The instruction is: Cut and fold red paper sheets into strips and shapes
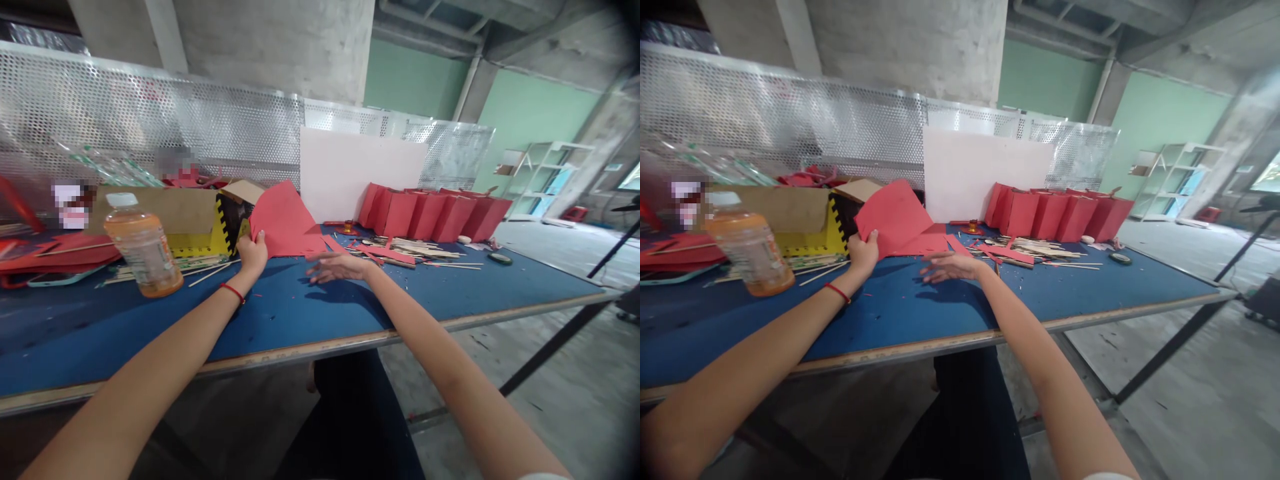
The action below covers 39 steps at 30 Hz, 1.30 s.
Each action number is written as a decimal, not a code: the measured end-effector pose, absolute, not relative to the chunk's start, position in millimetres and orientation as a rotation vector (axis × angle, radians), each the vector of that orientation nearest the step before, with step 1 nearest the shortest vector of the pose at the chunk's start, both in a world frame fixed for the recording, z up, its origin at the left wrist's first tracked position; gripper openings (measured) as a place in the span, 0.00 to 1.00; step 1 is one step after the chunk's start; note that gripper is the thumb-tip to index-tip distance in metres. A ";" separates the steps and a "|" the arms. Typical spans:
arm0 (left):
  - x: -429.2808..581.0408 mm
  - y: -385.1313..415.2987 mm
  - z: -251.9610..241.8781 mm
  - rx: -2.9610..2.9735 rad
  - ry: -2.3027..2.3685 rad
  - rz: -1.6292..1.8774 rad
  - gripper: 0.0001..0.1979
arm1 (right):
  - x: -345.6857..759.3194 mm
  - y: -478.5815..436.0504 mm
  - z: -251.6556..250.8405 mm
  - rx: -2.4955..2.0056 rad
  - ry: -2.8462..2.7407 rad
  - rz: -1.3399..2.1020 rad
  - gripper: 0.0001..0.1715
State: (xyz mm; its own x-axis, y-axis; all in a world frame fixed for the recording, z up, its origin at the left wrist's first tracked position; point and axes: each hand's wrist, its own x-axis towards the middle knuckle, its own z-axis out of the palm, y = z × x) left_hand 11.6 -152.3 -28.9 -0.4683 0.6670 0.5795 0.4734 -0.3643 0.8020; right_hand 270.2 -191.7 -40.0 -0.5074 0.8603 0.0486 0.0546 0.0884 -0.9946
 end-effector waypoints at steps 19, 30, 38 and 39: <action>5.6 -151.5 -26.5 1.580 1.646 2.045 0.14 | 247.8 -205.0 -29.4 -0.779 -1.459 1.565 0.25; -0.2 -149.6 -20.4 1.656 1.555 2.078 0.15 | 194.6 -224.1 -20.5 -0.853 -1.361 1.733 0.22; -12.0 -137.4 -9.8 1.740 1.497 2.042 0.13 | 155.6 -253.4 -23.6 -0.494 -1.796 2.434 0.28; -13.8 -136.2 -7.8 1.754 1.479 2.050 0.13 | 151.0 -250.1 -26.9 -0.522 -1.718 2.385 0.28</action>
